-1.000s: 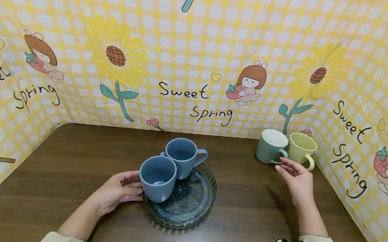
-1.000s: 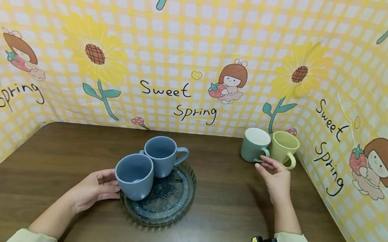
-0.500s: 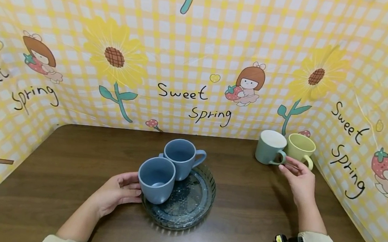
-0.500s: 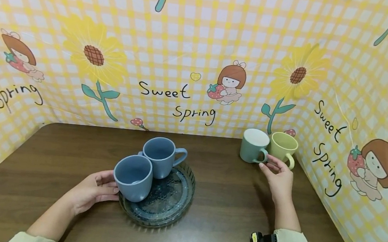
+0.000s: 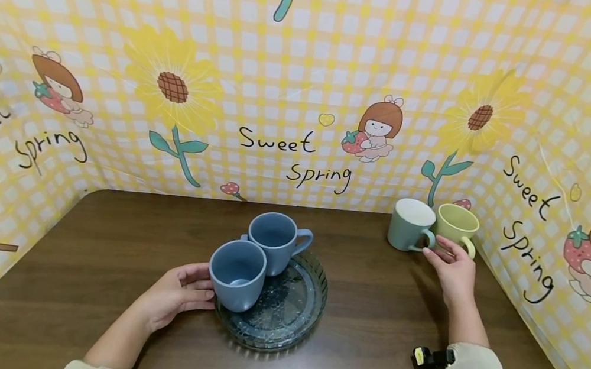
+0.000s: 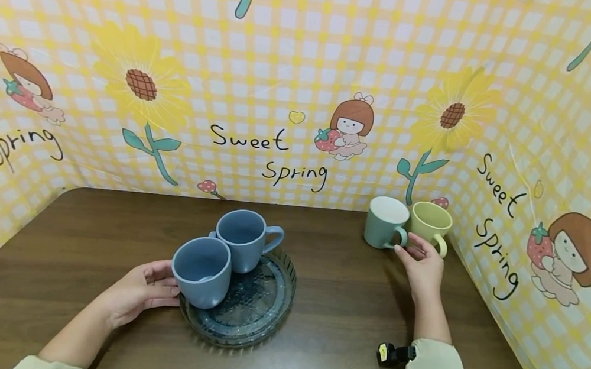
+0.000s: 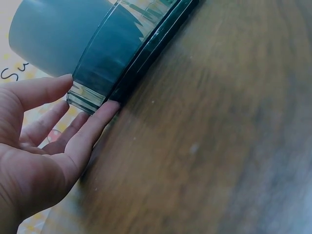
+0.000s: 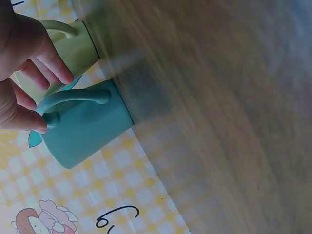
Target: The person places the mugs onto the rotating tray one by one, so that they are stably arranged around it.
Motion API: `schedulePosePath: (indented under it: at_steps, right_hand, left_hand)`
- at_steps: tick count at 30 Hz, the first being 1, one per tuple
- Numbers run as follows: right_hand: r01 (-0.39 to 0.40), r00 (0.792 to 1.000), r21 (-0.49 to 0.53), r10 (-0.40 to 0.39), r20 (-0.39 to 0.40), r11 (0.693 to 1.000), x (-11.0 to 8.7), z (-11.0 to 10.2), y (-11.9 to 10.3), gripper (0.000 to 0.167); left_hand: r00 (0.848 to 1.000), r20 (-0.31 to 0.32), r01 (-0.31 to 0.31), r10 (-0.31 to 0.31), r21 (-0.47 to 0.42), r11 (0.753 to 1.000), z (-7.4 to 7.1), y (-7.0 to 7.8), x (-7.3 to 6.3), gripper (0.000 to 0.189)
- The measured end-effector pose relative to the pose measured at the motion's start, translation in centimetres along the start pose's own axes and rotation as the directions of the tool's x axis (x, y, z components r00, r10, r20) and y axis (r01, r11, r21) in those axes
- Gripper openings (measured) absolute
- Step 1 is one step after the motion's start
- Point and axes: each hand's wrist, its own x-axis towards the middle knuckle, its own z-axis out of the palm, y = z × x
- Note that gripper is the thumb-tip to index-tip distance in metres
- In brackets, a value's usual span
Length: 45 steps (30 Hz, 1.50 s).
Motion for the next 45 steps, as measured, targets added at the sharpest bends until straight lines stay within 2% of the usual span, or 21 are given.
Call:
schedulePosePath:
  at_steps: [8,15,23,30,35,39,45]
  right_hand:
    - [0.025,0.999,0.091,-0.022,-0.031,0.996,0.7,1.4,0.8,0.047]
    - [0.016,0.999,0.204,-0.005,-0.052,0.979,1.0,2.0,1.3,0.045]
    - [-0.011,0.996,0.126,0.022,-0.088,0.992,1.4,1.9,1.5,0.036]
    - [-0.068,0.996,0.271,0.082,-0.039,0.960,1.5,1.9,1.4,0.016]
    - [-0.056,0.994,0.303,0.082,-0.075,0.951,1.4,2.0,1.5,0.010]
    - [-0.052,0.989,0.312,0.091,-0.112,0.949,1.3,2.0,1.7,0.011]
    - [-0.049,0.990,0.316,0.089,-0.113,0.947,1.1,2.0,1.8,0.018]
  left_hand:
    - [1.000,-0.008,0.001,-0.001,-0.001,1.000,0.0,-0.1,-0.3,0.061]
    - [1.000,-0.004,-0.003,0.003,-0.011,1.000,0.1,-0.2,-0.4,0.059]
    - [1.000,0.001,-0.002,0.002,-0.008,1.000,0.2,-0.1,-0.4,0.062]
    - [1.000,-0.013,0.008,-0.008,0.005,1.000,0.2,0.1,-0.1,0.065]
    - [1.000,-0.008,0.013,-0.013,0.031,0.999,0.0,0.1,0.1,0.075]
    - [1.000,-0.003,0.025,-0.024,0.042,0.999,-0.1,-0.1,0.2,0.077]
    - [1.000,-0.005,0.026,-0.025,0.060,0.998,-0.2,-0.1,0.1,0.075]
